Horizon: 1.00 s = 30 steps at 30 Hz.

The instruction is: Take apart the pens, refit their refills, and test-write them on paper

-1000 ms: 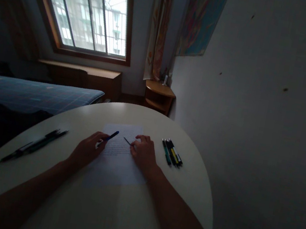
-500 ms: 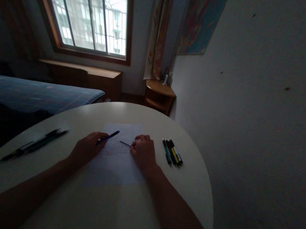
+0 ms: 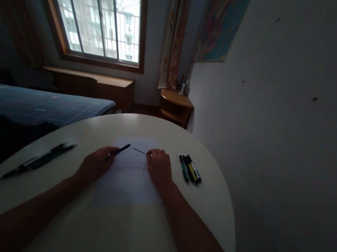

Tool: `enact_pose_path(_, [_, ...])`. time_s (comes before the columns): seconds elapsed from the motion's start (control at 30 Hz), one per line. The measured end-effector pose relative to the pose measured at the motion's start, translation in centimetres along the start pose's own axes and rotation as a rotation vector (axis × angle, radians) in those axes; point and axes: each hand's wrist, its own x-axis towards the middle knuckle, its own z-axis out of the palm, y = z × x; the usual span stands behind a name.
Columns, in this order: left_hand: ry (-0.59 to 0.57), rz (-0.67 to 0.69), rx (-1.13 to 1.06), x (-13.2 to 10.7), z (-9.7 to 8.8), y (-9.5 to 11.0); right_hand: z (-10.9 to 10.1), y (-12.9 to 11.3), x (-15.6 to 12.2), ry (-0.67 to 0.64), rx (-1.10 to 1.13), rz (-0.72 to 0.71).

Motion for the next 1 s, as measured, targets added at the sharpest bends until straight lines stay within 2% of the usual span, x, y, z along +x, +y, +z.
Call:
enact_pose_path(0.2, [-0.022, -0.029, -0.015, -0.05, -0.34, 0.10, -0.23, 0.12, 0.18, 0.018, 0.068, 0.080])
enact_pose_path(0.4, [-0.015, -0.027, -0.017, -0.15, -0.29, -0.04, -0.38, 0.30, 0.13, 0.074, 0.190, 0.012])
enact_pose_path(0.83, [-0.042, -0.084, -0.002, -0.07, -0.44, 0.16, -0.29, 0.39, -0.03, 0.077, 0.171, -0.022])
enact_pose_path(1.0, [-0.029, -0.044, -0.013, -0.04, -0.32, -0.11, -0.17, 0.42, -0.01, 0.079, 0.167, -0.029])
